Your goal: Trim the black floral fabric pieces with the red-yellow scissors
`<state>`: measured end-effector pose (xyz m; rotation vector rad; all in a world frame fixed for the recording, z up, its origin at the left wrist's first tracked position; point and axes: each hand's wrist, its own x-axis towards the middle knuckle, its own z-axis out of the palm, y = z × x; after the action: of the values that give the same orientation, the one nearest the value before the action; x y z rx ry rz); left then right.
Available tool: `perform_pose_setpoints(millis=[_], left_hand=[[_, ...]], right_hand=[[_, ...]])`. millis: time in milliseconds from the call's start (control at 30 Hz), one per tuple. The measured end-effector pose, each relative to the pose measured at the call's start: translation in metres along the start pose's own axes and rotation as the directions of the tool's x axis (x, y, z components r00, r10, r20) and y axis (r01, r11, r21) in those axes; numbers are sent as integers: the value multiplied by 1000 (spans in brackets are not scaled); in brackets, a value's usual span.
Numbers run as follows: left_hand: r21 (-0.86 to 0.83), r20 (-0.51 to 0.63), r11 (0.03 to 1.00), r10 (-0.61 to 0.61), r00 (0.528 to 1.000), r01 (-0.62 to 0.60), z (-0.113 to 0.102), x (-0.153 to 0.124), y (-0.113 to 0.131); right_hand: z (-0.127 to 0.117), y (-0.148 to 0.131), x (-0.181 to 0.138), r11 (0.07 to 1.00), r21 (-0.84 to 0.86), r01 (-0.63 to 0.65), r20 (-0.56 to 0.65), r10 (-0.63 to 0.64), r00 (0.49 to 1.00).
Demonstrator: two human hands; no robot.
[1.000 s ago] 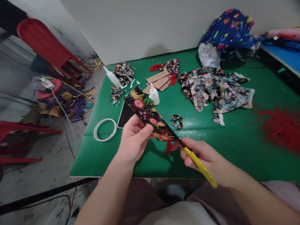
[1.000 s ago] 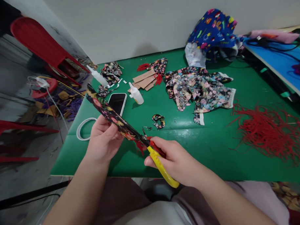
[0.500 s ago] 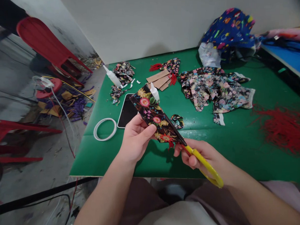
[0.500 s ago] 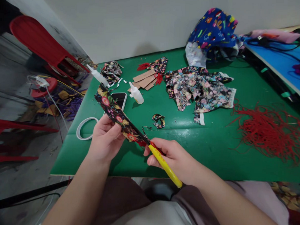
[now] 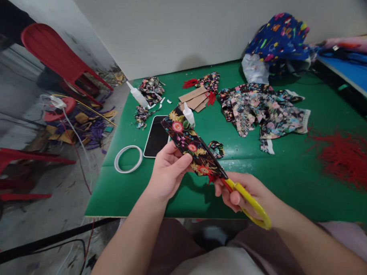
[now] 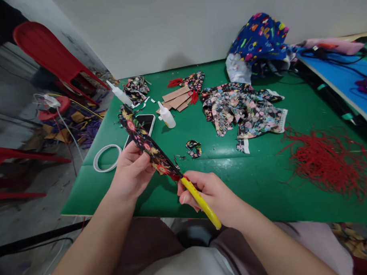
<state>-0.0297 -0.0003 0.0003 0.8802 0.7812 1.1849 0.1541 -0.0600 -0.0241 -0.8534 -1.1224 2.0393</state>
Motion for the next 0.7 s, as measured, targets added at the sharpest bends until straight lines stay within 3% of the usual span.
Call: perform_pose_setpoints(millis=[200,367,500,567,600,700], left_hand=[[28,-25,999,16,1000,-15,-1,0,1],[28,-3,999,24,1000,-24,-3,1,2],[117,4,982,149,989,-148,-9,5,3],[315,7,891,342,940,-327,-15,7,5],[449,28,791,452,892,-415,-18,7,6],[764,171,379,662,730,-522,-25,1,8]], right_hand=[[-3,-1,-3,996,-84,-11,-24,9,1000],[-7,-15,-10,962,-265,-64,16,70,997],[-11,-22,-12,943,-331,-35,-11,34,999],[-14,-24,-9,945,-322,-62,-146,16,989],[-15,-25,-7,944,-319,-80,-223,7,975],[-17,-28,-4,940,-320,-120,-348,2,938]])
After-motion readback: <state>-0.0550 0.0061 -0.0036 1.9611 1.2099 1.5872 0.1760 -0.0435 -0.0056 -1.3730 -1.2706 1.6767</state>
